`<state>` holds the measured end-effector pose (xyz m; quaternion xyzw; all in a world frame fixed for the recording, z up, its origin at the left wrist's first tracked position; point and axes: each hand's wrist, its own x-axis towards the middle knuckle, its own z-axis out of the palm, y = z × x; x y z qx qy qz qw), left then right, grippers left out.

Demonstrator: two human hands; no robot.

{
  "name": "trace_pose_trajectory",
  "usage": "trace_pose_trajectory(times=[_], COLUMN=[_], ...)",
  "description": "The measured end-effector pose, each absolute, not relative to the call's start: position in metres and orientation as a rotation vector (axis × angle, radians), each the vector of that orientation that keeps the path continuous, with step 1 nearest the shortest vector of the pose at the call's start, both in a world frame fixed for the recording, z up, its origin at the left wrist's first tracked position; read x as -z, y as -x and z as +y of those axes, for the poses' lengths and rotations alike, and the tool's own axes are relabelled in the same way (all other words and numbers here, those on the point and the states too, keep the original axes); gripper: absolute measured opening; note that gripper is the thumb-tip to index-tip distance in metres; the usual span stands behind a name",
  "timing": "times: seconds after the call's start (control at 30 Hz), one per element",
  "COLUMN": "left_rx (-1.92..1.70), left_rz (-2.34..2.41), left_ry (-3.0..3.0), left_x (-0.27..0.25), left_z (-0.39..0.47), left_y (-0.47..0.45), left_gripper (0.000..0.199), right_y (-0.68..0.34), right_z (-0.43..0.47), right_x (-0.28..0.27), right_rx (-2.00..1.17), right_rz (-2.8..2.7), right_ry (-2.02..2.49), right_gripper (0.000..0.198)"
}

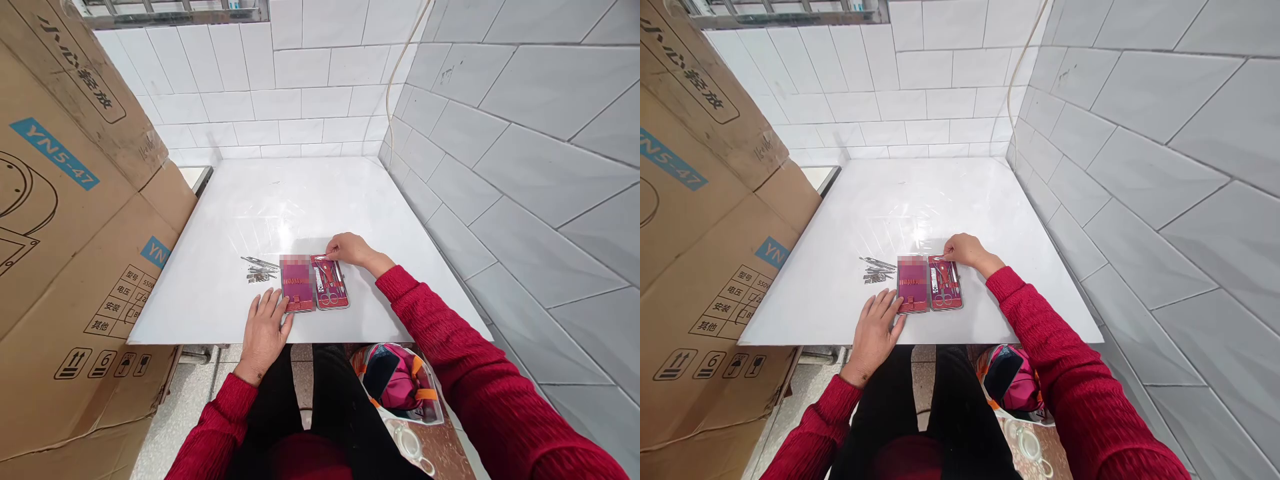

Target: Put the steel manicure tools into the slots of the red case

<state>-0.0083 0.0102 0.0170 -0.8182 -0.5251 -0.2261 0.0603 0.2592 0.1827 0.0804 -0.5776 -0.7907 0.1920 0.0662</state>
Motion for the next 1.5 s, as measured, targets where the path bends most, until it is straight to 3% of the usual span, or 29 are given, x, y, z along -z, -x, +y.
trace_pose_trajectory(times=[0.33,0.77,1.0,1.5], left_rx=[0.733,0.729,0.724,0.781], left_rz=[-1.604,-1.613,-1.615,-1.554], left_ry=[2.486,2.492,2.488,2.486], left_x=[-0.016,-0.015,-0.016,-0.012], left_z=[0.01,0.009,0.008,0.011], left_y=[0.009,0.009,0.01,0.011], left_gripper=[0.032,0.032,0.032,0.033], right_y=[-0.233,-0.243,-0.257,-0.263], right_z=[0.181,0.184,0.192,0.178], right_x=[-0.111,-0.117,-0.119,-0.099], right_rx=[-0.062,-0.099,0.04,-0.362], right_rz=[-2.994,-3.011,-3.064,-2.421], right_ry=[1.622,1.677,1.681,2.057], right_gripper=[0.014,0.009,0.008,0.021])
